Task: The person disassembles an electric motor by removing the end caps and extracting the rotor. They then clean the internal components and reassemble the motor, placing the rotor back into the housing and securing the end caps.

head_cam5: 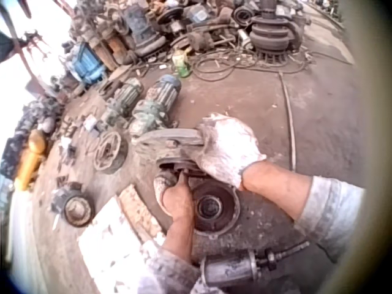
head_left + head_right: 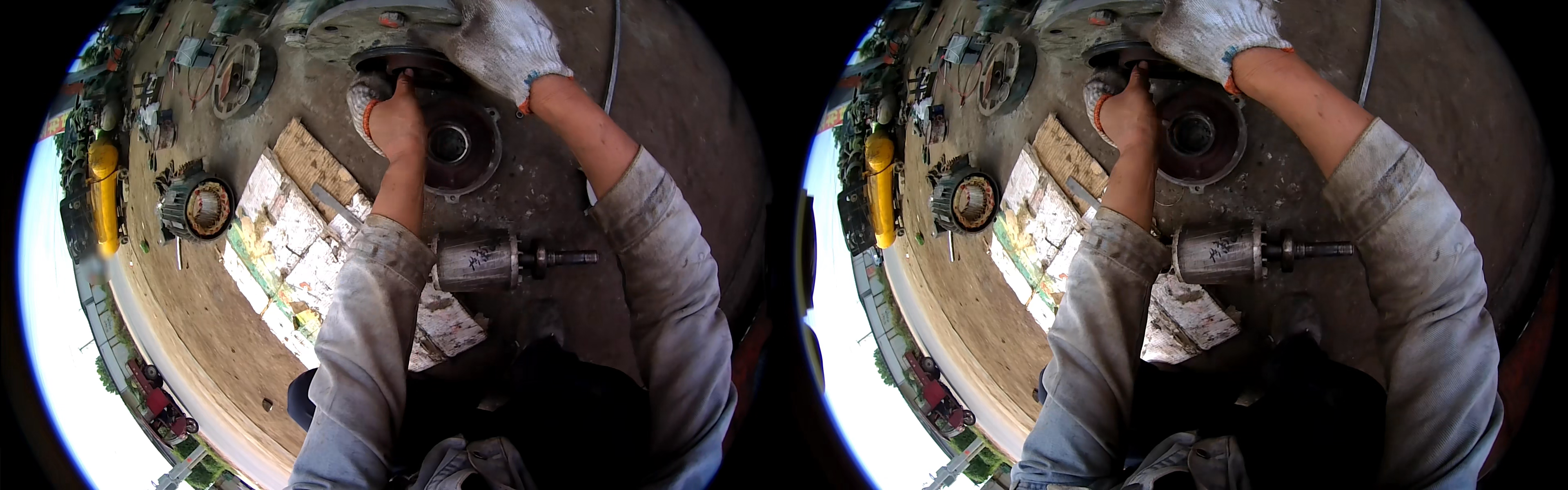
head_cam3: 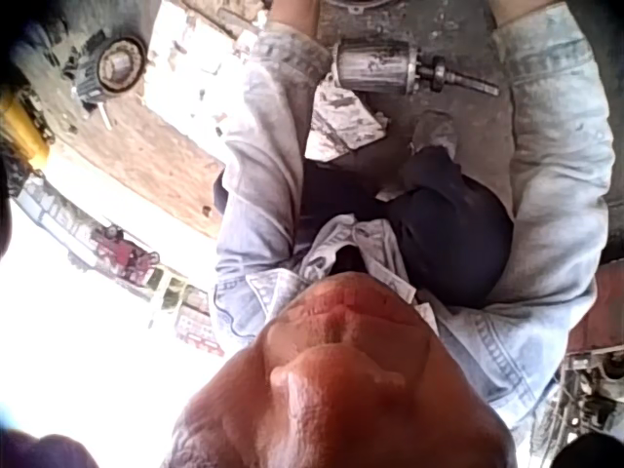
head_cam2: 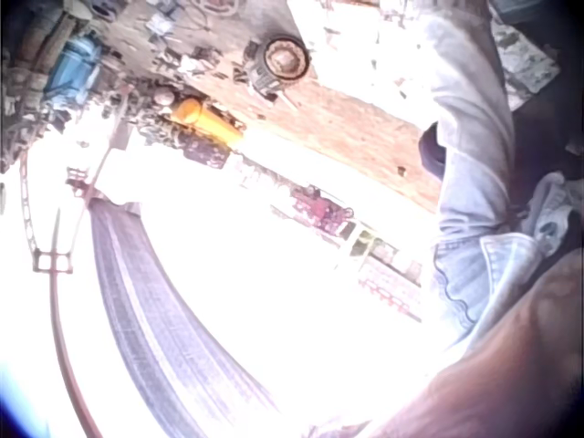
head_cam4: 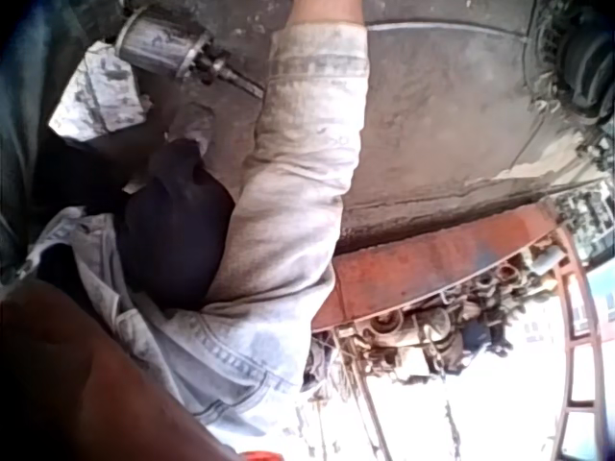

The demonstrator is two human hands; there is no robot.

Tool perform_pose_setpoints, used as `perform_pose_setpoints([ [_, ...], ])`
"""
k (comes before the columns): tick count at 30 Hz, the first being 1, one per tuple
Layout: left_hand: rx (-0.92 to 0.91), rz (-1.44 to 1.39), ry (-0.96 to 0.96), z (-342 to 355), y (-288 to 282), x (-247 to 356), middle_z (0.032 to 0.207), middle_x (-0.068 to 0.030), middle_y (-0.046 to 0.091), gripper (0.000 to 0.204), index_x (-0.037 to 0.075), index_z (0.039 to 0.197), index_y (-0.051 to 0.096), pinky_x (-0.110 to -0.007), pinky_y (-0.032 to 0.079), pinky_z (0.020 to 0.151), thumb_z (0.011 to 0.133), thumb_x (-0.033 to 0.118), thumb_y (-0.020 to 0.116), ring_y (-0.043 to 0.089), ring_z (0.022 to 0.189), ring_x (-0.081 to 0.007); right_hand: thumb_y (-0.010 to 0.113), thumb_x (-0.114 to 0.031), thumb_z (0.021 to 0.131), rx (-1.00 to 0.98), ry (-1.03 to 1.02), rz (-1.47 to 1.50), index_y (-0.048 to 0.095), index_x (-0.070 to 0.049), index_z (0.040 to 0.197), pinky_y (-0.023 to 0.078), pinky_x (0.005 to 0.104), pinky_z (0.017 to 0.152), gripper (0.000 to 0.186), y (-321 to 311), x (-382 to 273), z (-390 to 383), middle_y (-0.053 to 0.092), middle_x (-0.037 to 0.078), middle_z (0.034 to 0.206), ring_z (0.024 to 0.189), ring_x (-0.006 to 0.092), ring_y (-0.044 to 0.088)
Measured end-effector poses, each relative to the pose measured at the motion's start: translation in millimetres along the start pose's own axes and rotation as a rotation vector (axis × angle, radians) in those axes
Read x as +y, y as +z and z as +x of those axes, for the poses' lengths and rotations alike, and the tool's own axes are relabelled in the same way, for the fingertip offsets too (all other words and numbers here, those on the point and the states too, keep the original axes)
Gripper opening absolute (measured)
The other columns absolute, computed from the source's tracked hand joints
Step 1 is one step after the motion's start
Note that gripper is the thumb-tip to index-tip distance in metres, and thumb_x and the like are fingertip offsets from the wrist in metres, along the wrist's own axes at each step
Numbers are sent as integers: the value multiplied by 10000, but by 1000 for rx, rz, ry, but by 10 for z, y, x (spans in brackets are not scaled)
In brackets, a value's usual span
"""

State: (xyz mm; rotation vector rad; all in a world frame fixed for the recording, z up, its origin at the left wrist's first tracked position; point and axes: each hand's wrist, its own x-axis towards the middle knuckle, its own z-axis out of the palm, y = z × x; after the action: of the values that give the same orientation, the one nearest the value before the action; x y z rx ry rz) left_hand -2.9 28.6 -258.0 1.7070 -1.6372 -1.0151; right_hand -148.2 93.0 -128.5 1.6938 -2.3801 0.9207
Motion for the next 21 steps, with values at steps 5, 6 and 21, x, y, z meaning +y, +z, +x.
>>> perform_pose_setpoints([
  [5,139,449,230,265,-152,-195,1068,-291,754,674,18,1143,781,-487,550,934,1025,639,545,712,1136,-429,737,-388,869,15,-27,54,798,-65,1009,587,523,879,357,97,-138,87,760,219,1020,982,430,730],
  [6,164,539,307,353,-119,-320,1077,-281,758,586,68,1217,749,-490,562,912,1039,587,544,720,1129,-424,736,-372,866,33,-23,70,799,-66,1013,588,521,882,345,114,-184,112,762,218,1024,986,429,731],
  [21,264,680,692,647,95,-697,1263,-250,734,394,253,1447,591,-504,585,882,1057,280,543,721,1125,-445,730,-343,860,68,-11,106,796,-81,1050,588,528,890,331,150,-185,145,768,218,1060,1003,428,735],
])
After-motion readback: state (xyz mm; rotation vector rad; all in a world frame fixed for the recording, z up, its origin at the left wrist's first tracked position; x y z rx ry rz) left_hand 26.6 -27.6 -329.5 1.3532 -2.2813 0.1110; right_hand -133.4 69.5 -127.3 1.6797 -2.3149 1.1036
